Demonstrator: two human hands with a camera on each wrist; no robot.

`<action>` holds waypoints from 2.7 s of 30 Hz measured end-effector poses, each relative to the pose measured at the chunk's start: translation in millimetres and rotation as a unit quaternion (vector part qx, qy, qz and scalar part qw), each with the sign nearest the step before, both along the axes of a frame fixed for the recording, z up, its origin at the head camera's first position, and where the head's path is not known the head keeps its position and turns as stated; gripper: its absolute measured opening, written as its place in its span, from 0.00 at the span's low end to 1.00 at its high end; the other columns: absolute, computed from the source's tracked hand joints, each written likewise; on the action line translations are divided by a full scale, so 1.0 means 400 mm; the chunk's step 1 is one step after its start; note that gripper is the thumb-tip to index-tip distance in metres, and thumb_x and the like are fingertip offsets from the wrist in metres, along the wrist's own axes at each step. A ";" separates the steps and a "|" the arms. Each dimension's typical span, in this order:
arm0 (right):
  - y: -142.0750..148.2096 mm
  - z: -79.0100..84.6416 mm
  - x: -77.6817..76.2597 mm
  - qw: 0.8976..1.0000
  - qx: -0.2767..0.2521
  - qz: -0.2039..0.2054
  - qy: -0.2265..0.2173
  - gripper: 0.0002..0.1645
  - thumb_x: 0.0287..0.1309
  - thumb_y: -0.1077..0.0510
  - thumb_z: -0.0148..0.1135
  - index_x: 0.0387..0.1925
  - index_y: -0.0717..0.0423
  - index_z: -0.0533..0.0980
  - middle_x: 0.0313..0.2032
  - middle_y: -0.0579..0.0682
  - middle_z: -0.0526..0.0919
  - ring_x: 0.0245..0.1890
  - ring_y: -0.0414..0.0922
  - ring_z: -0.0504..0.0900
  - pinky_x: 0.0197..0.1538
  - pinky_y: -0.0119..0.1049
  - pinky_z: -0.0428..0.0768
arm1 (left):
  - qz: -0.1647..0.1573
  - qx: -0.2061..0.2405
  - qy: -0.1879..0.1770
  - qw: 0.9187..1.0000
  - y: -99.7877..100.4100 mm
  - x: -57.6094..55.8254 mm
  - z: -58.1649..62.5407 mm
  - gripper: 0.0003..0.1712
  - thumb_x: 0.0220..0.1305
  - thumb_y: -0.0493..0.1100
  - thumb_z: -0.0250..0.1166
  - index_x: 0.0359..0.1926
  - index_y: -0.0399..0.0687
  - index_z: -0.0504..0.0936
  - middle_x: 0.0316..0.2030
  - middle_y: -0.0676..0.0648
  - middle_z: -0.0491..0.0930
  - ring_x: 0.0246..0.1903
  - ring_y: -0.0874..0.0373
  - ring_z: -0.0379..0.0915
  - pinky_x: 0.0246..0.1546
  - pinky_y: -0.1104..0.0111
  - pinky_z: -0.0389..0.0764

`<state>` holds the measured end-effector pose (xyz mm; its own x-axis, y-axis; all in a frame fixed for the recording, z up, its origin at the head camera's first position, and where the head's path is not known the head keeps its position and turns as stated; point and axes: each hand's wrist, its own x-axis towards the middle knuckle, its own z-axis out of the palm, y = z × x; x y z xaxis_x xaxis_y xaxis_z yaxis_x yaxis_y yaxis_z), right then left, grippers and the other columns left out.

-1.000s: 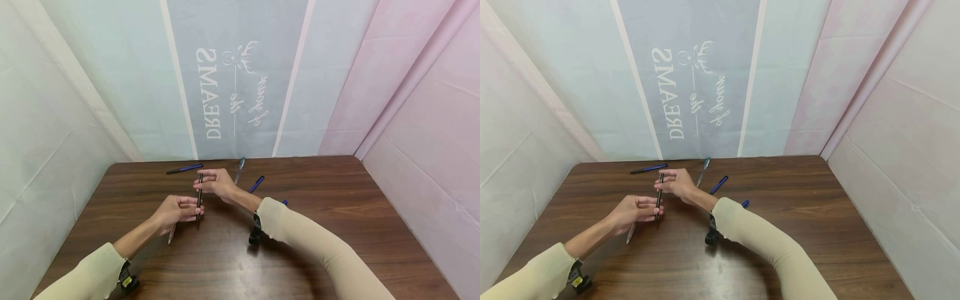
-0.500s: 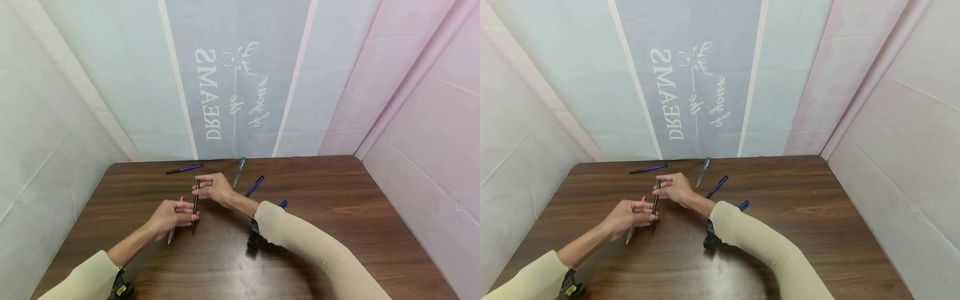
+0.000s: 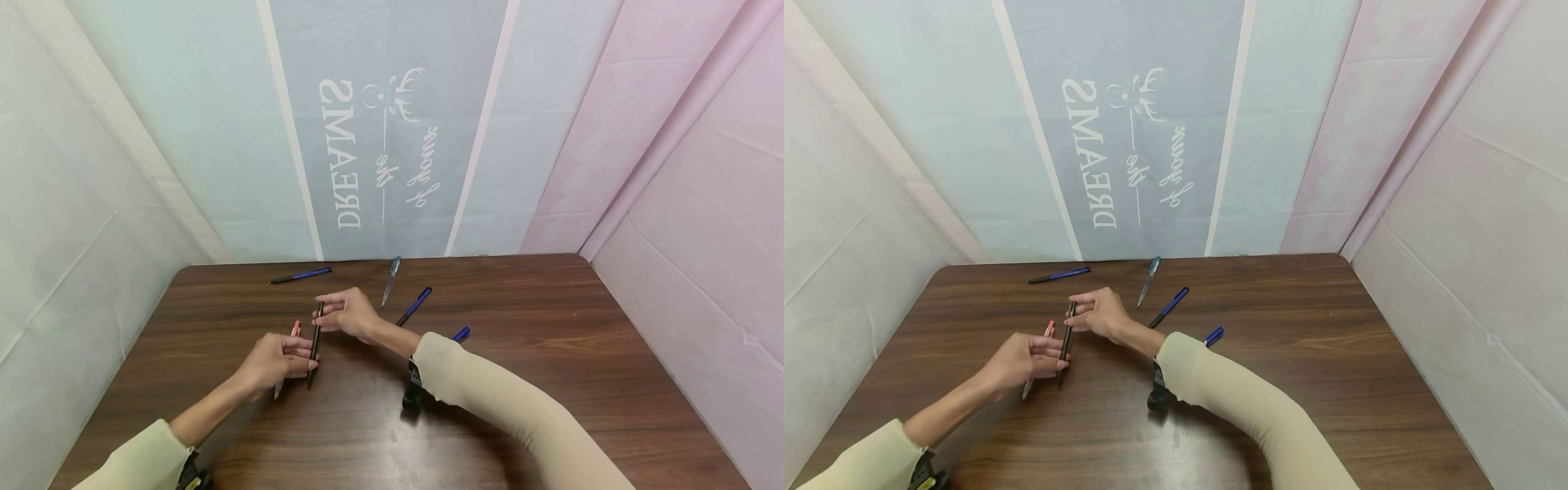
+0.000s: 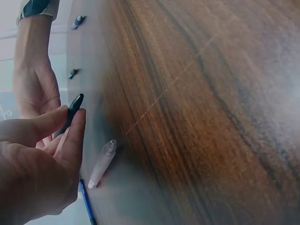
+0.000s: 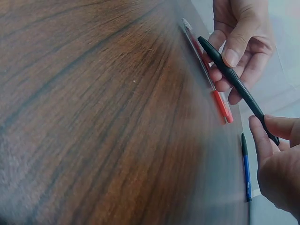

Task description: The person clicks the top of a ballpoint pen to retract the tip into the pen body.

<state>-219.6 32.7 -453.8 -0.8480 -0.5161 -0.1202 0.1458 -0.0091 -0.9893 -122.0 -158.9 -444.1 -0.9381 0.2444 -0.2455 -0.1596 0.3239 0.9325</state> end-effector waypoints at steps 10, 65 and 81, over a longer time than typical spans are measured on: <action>-0.008 -0.025 0.010 0.998 0.052 -0.030 0.031 0.30 0.54 0.77 0.75 0.60 0.69 0.81 0.42 0.62 0.89 0.39 0.56 0.93 0.43 0.40 0.91 | 0.008 -0.081 0.054 0.995 0.006 0.017 -0.007 0.22 0.62 0.29 0.75 0.56 0.22 0.82 0.44 0.35 0.89 0.43 0.48 0.89 0.39 0.67 0.91; -0.015 -0.035 0.017 0.920 0.293 -0.013 0.262 0.18 0.50 0.57 0.86 0.43 0.57 0.90 0.34 0.46 0.92 0.31 0.32 0.86 0.36 0.23 0.84 | -0.027 -0.246 0.149 0.957 0.012 0.031 -0.006 0.22 0.52 0.32 0.82 0.47 0.26 0.87 0.26 0.53 0.83 0.27 0.63 0.79 0.27 0.74 0.82; 0.006 -0.027 0.008 0.931 0.272 -0.003 0.245 0.23 0.52 0.56 0.85 0.49 0.59 0.88 0.40 0.49 0.92 0.34 0.35 0.89 0.39 0.24 0.85 | -0.024 -0.253 0.211 0.944 -0.007 0.018 0.010 0.19 0.55 0.34 0.81 0.46 0.28 0.88 0.31 0.48 0.87 0.29 0.64 0.83 0.30 0.75 0.85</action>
<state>-216.5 34.9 -464.5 -0.8721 -0.4877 0.0397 -0.3227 0.5124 -0.7958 -114.9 -161.8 -439.9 -0.9693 0.2405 0.0508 0.2175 0.7427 0.6334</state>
